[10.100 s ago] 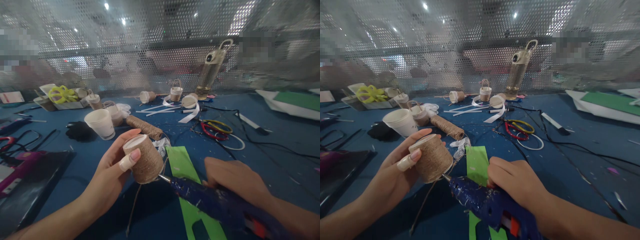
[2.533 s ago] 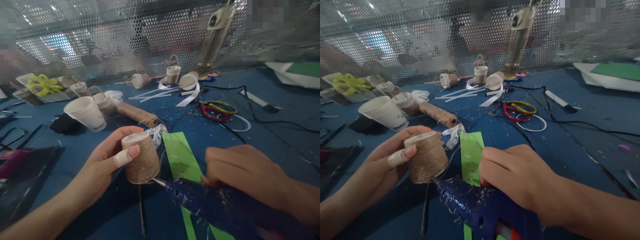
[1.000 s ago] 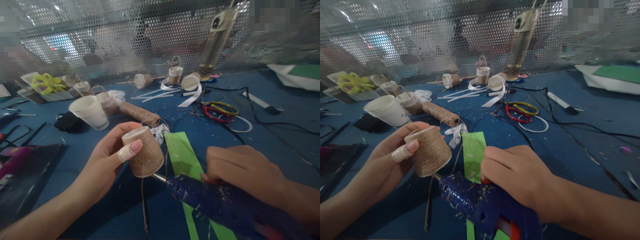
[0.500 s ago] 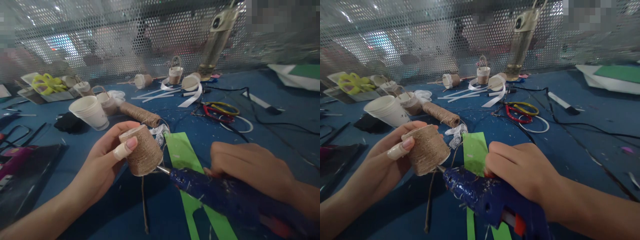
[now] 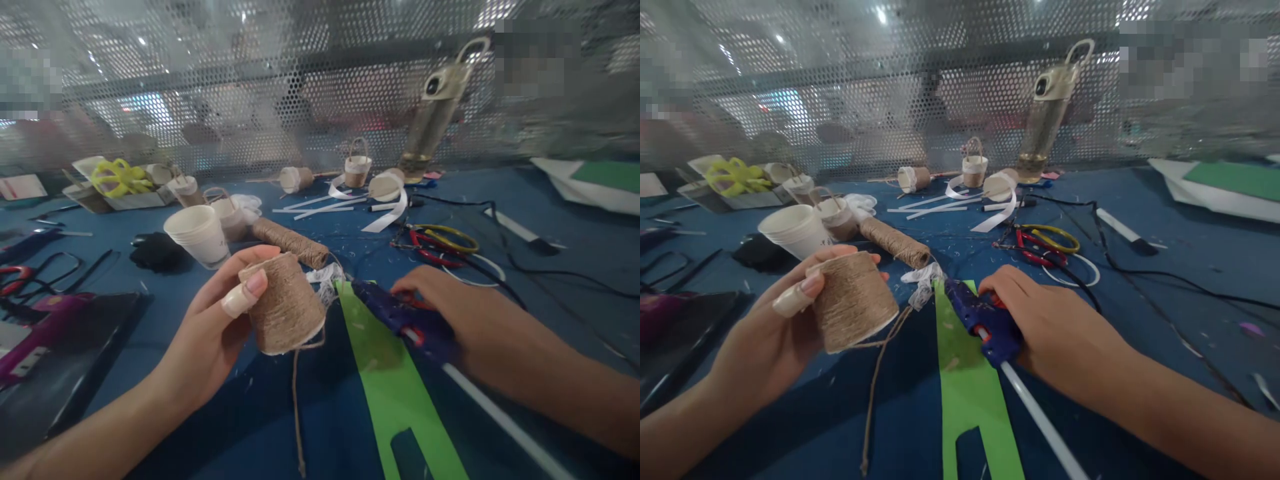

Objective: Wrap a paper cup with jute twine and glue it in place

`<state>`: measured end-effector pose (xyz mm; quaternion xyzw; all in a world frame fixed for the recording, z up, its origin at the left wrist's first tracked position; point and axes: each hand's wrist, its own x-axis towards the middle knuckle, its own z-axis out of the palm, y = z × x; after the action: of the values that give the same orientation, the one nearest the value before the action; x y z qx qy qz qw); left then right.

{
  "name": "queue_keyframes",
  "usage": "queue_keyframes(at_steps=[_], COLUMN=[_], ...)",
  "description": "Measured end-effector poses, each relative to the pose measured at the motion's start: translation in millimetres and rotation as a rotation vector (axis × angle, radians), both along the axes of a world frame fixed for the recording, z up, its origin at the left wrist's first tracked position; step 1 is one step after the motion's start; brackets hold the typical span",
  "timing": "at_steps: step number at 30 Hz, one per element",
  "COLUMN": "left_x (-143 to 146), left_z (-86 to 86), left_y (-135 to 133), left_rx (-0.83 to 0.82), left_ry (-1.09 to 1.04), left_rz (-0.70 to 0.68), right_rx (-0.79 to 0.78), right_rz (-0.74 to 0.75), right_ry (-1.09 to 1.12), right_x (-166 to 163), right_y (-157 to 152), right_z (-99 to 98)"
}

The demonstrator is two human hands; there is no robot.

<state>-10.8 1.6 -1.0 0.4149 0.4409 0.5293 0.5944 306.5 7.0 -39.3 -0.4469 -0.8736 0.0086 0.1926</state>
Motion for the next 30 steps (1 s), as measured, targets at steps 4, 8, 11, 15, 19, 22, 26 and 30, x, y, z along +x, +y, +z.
queue_keyframes(at_steps=[4,8,11,15,19,22,26,30], left_x=[0,0,-1,-2,-2,-3,-3,-2], left_z=[-0.8,-0.4,-0.7,-2.5,-3.2,-3.6,-3.6,-3.6], left_y=[1,-2,-4,-3,-4,-4,-3,-3], left_rx=[0.054,0.104,0.112,0.106,0.138,0.15,0.137,0.129], left_ry=[-0.092,-0.16,-0.17,-0.183,-0.196,-0.176,-0.153,-0.109], left_rz=[-0.078,-0.146,-0.162,-0.2,-0.218,-0.193,-0.16,-0.122], right_rx=[-0.034,-0.101,0.062,0.128,-0.386,-0.619,-0.599,-0.363], right_rz=[0.017,0.113,0.142,0.269,0.313,0.347,0.46,0.553], right_ry=[-0.007,-0.034,-0.001,0.17,0.259,0.282,0.315,0.331], right_x=[7,13,-1,-43,-75,-82,-76,-69], right_y=[9,10,3,-13,-16,-10,-7,-11], right_z=[0.2,12.5,23.6,35.3,42.1,40.6,36.8,43.2])
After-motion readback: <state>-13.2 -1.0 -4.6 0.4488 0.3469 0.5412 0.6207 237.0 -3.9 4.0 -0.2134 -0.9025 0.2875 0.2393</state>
